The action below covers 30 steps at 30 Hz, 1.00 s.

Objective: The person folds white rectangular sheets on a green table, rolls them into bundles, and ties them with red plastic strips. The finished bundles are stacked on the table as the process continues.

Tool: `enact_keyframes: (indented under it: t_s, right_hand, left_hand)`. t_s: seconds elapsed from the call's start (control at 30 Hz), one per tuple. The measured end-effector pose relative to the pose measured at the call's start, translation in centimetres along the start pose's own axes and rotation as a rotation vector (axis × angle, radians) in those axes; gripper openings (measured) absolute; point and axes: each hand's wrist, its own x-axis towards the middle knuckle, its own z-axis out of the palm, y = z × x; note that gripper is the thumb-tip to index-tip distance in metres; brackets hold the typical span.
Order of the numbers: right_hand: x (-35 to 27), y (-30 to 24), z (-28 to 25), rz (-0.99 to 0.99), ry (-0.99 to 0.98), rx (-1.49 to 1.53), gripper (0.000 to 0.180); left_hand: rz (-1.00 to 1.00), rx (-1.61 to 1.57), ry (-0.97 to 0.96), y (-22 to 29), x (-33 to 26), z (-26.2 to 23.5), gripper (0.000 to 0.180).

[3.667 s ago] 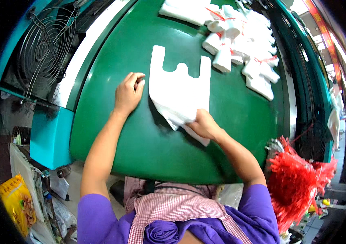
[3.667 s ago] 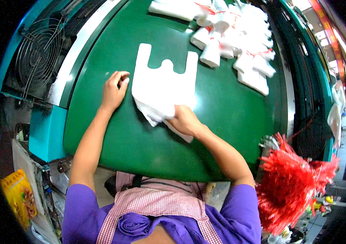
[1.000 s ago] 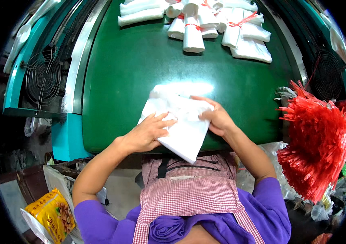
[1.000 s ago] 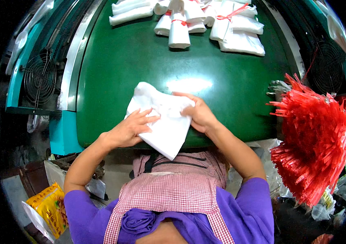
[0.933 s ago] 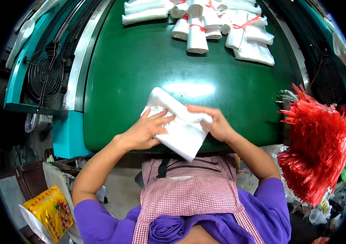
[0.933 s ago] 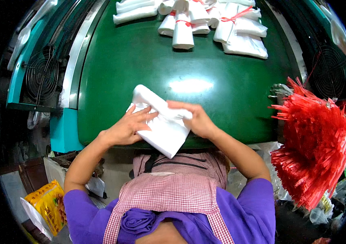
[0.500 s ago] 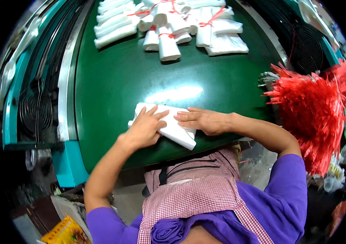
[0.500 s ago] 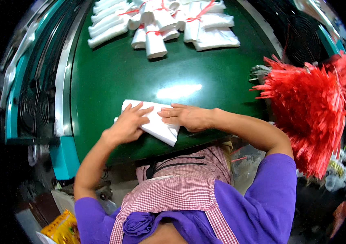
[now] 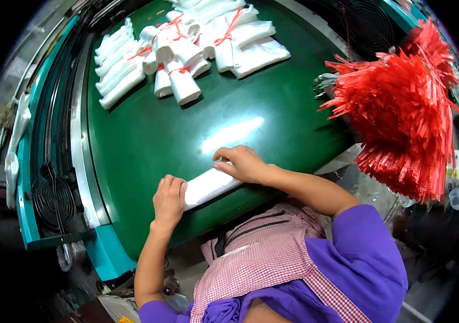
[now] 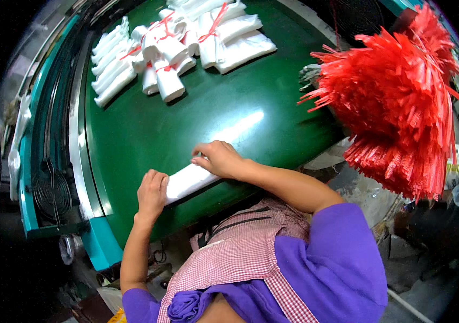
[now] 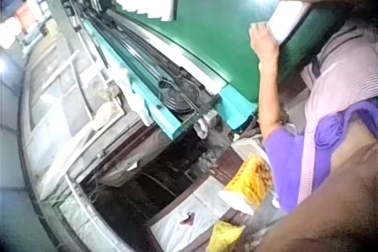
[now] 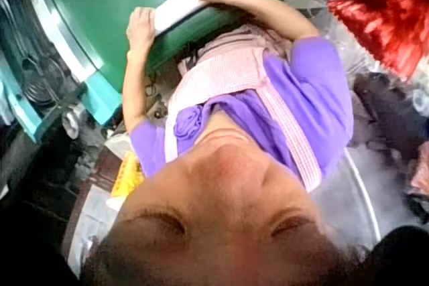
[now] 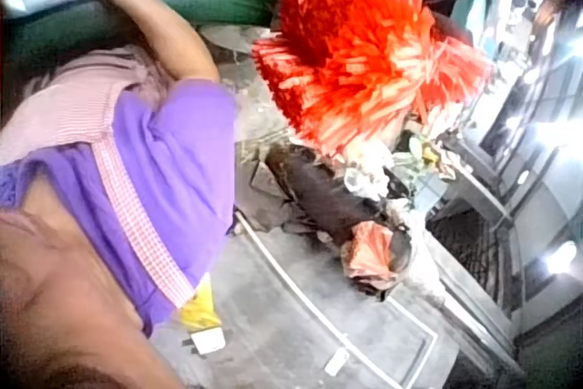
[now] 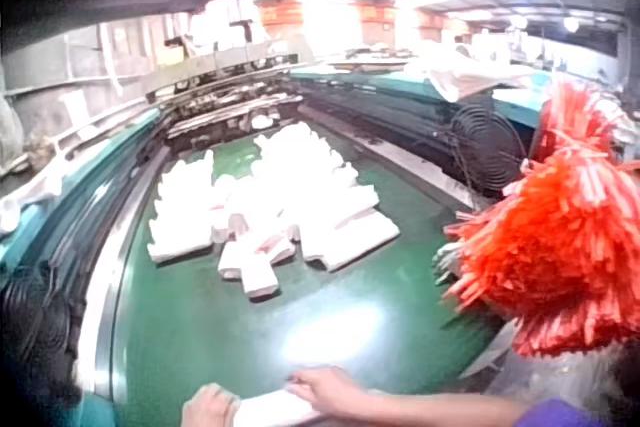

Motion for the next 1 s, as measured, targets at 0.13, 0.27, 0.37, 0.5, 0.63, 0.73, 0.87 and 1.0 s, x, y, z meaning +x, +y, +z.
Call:
enact_keyframes:
  t_s: [0.13,0.27,0.37,0.5,0.63,0.73,0.87,1.0]
  right_hand:
    - [-0.6,2.7,-0.4,0.201,0.272,0.647,0.028]
    - [-4.7,6.1,-5.5,0.099,0.930,1.178,0.025]
    - [-5.4,8.3,-10.1,0.133,1.134,1.189,0.023]
    - [-2.2,7.3,-7.9,0.191,1.104,0.786,0.017]
    - [-1.6,1.4,2.7,0.270,0.099,0.172,0.018]
    - [-5.8,-1.4,9.6,-0.185,-0.420,0.104,0.021]
    - [-7.3,-3.8,3.7,-0.088,-0.640,-0.149,0.017]
    - [-7.7,-2.0,-0.3,-0.403,-0.286,-0.105,0.013]
  left_hand:
    - [0.227,-0.161,0.053,1.9,1.3,1.5,0.033]
    - [0.041,-0.398,-0.250,2.5,1.7,1.3,0.038]
    - [-0.048,-0.580,-0.369,2.9,1.1,1.3,0.031]
    - [-0.088,-0.846,-0.227,2.6,-2.6,1.8,0.024]
    - [-0.371,-1.449,-0.227,2.6,-4.7,0.7,0.032]
    - [-0.413,-1.512,-0.474,1.1,-5.0,-0.1,0.041]
    - [-0.384,-1.431,-0.127,-2.7,-4.0,-0.8,0.033]
    - [-0.260,-1.145,-0.006,-0.3,0.1,-2.3,0.022]
